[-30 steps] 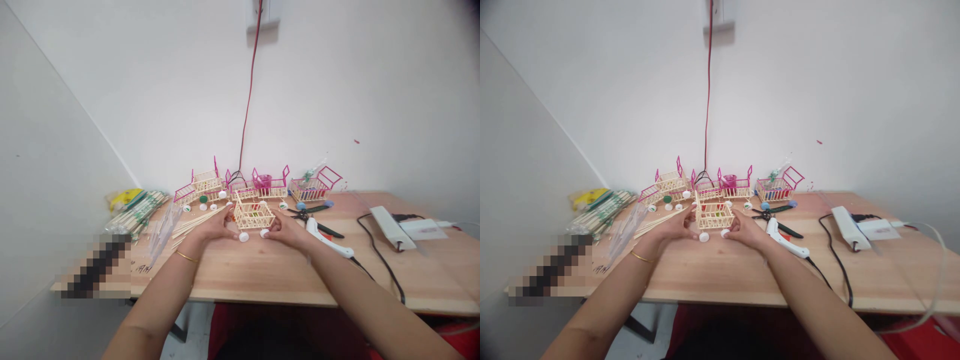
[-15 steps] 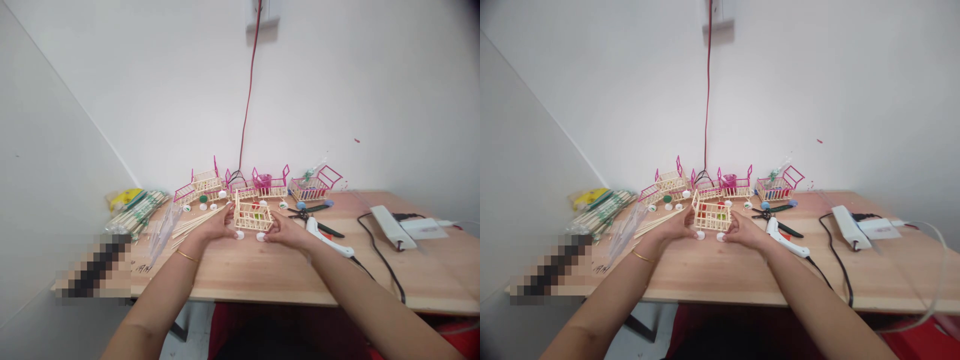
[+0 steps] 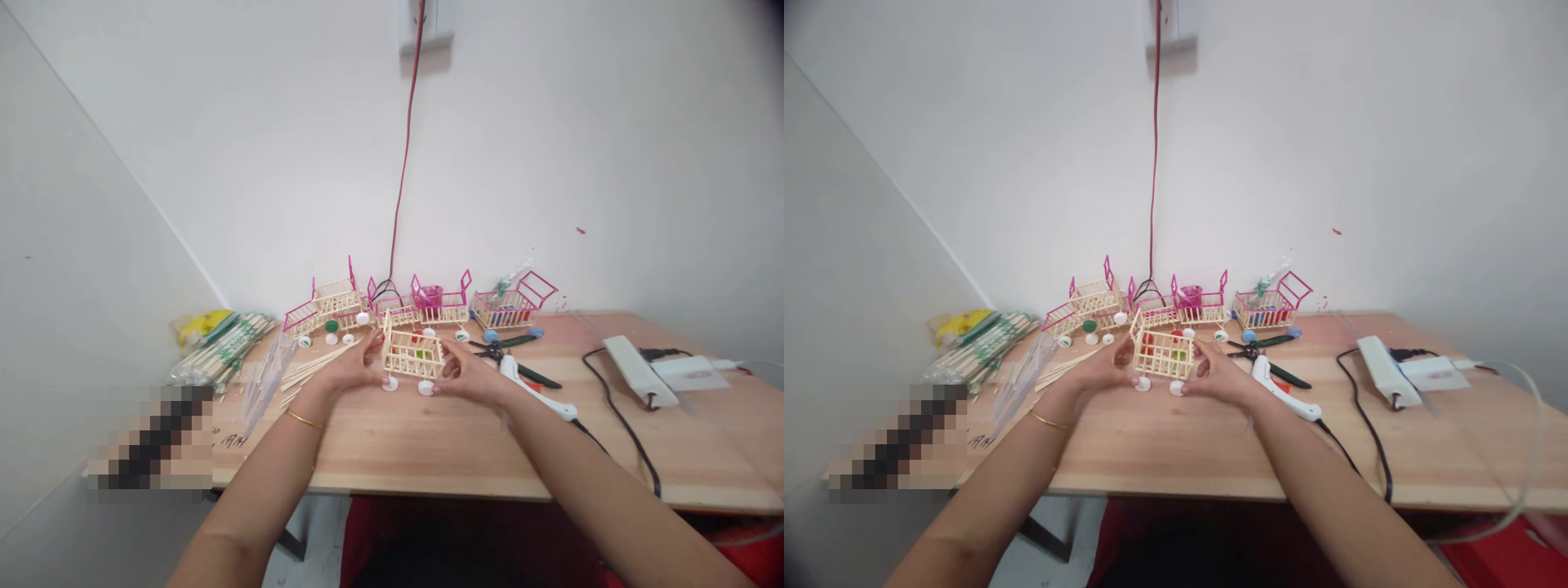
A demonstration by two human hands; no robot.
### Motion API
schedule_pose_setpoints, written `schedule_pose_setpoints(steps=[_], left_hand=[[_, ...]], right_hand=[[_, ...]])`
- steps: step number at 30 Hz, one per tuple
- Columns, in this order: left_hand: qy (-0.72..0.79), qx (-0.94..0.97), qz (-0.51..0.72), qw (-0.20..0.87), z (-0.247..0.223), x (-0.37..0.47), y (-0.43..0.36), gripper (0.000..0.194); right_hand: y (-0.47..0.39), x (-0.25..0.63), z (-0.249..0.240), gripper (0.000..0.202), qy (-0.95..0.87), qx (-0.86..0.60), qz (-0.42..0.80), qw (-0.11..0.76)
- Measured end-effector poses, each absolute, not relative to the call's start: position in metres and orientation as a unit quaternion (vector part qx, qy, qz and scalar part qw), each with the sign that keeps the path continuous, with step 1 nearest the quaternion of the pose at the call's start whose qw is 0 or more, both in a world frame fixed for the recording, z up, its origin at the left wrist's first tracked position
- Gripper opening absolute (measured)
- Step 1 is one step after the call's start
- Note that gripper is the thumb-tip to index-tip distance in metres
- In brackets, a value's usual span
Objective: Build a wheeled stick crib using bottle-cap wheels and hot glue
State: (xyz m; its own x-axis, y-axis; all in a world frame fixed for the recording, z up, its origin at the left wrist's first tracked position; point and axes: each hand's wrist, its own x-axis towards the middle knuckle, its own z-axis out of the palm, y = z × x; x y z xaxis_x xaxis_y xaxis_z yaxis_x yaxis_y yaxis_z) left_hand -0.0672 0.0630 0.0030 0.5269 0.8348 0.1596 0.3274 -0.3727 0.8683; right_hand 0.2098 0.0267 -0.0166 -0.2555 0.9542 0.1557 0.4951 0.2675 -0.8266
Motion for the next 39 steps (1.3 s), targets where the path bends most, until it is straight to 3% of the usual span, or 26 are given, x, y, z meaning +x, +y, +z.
schedule_pose_setpoints(steps=[4,12,17,29,39], left_hand=[[0.39,0.76,0.318,0.411,0.01,-0.065,0.062,0.088],[0.354,0.766,0.339,0.416,0.014,-0.062,0.061,0.058],[0.356,0.759,0.364,0.407,0.011,-0.065,0.065,0.051],[0.344,0.755,0.372,0.415,0.006,-0.064,0.071,0.045],[0.346,0.763,0.368,0.403,0.004,-0.065,0.072,0.042]], right_hand=[[0.027,0.211,-0.015,0.096,-0.728,-0.466,0.345,0.366],[0.037,0.216,-0.021,0.06,-0.721,-0.43,0.357,0.41],[0.038,0.215,-0.019,0.043,-0.729,-0.406,0.366,0.413],[0.031,0.215,-0.012,0.045,-0.75,-0.397,0.351,0.396],[0.03,0.214,-0.019,0.047,-0.748,-0.373,0.422,0.352]])
